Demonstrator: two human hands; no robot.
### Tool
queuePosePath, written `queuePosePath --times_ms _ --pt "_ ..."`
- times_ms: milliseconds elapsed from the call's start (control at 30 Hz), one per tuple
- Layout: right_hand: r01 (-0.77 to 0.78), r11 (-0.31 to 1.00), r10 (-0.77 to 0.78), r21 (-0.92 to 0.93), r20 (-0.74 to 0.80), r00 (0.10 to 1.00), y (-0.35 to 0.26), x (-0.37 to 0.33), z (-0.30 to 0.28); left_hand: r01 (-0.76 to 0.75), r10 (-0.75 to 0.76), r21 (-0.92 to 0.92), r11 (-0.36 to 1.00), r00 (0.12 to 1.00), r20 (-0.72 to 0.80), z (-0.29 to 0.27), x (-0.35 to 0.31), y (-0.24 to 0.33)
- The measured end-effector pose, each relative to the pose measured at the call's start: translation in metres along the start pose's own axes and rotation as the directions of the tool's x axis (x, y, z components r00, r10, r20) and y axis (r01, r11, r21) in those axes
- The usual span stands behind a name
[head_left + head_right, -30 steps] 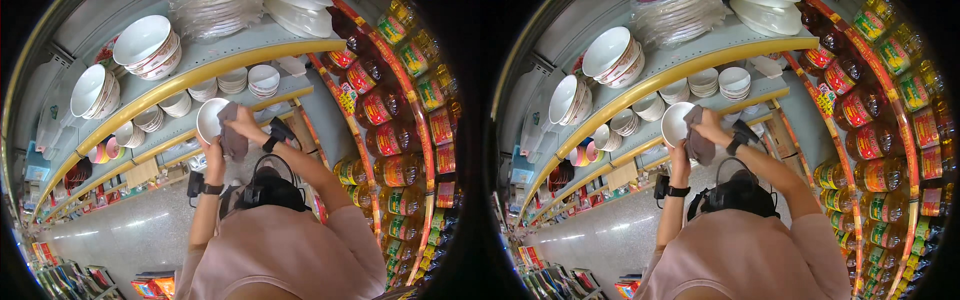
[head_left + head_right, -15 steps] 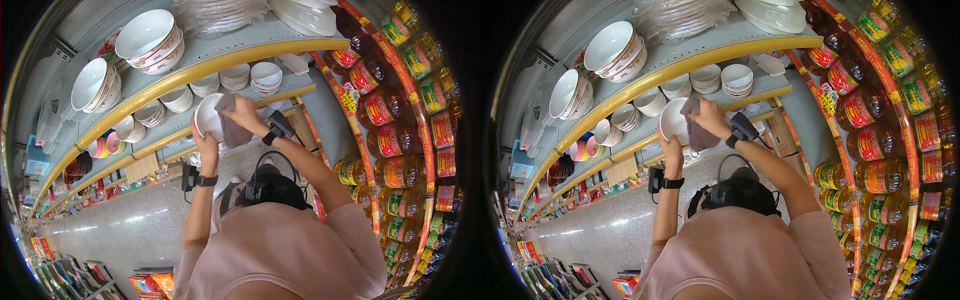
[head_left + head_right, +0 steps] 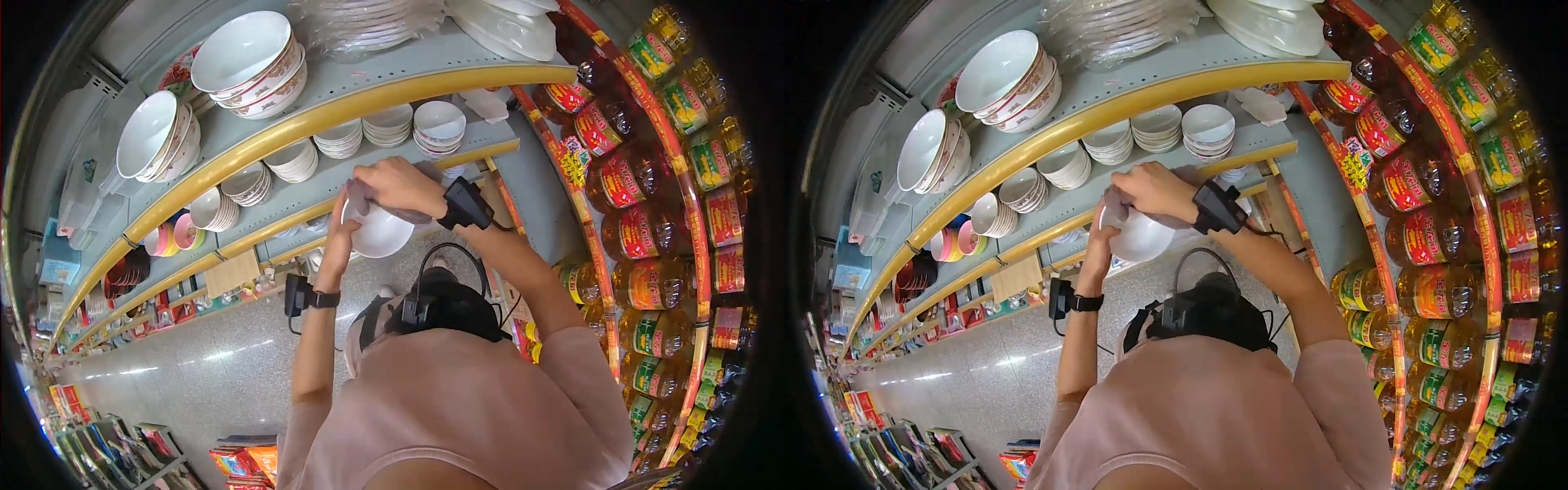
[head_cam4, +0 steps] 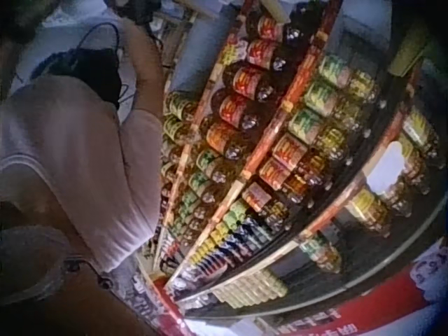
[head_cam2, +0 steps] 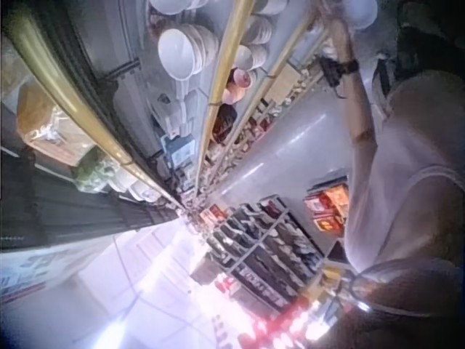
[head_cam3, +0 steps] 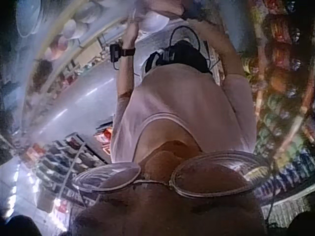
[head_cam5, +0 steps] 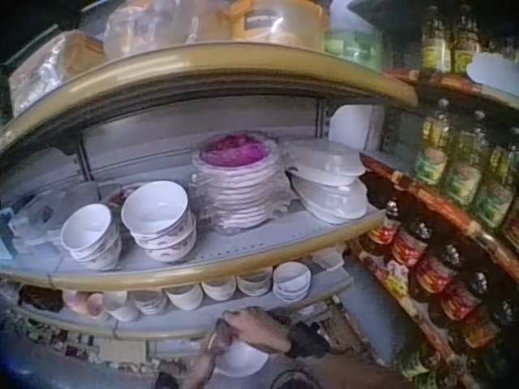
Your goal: The recorder is wiping down ceramic bowls on a supermarket shelf with a cloth.
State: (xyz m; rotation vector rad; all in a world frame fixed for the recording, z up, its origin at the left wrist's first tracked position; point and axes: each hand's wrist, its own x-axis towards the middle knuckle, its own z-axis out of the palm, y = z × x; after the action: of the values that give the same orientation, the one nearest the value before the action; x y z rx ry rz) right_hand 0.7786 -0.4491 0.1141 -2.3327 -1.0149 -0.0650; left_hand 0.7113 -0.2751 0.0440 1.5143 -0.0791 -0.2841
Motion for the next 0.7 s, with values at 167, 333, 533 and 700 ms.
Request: queuePosePath --times_ms 167,333,533,700 --pt "-0.367 0.84 0.49 0.4 -0.268 0.829 0.034 -0.031 0.064 -0.18 -0.071 -0.434 0.883 0.863 -0.501 0.029 0.005 0.003" --pt "-0.412 0.334 0.505 0.848 0.208 0.838 -0.011 -0.039 0.034 -0.198 -0.184 -0.648 0.735 0.862 -0.472 0.002 0.003 -0.013" --pt "-0.316 0.609 0.446 0.728 0.015 0.895 -0.02 -0.039 -0.021 -0.214 -0.108 -0.587 0.781 0.879 -0.464 -0.005 -0.007 0.001" --pt "0.006 0.986 -0.043 -0.165 -0.221 0.974 -0.04 -0.004 0.005 -0.256 0.076 -0.402 0.879 0.909 -0.411 0.013 0.0 -0.009"
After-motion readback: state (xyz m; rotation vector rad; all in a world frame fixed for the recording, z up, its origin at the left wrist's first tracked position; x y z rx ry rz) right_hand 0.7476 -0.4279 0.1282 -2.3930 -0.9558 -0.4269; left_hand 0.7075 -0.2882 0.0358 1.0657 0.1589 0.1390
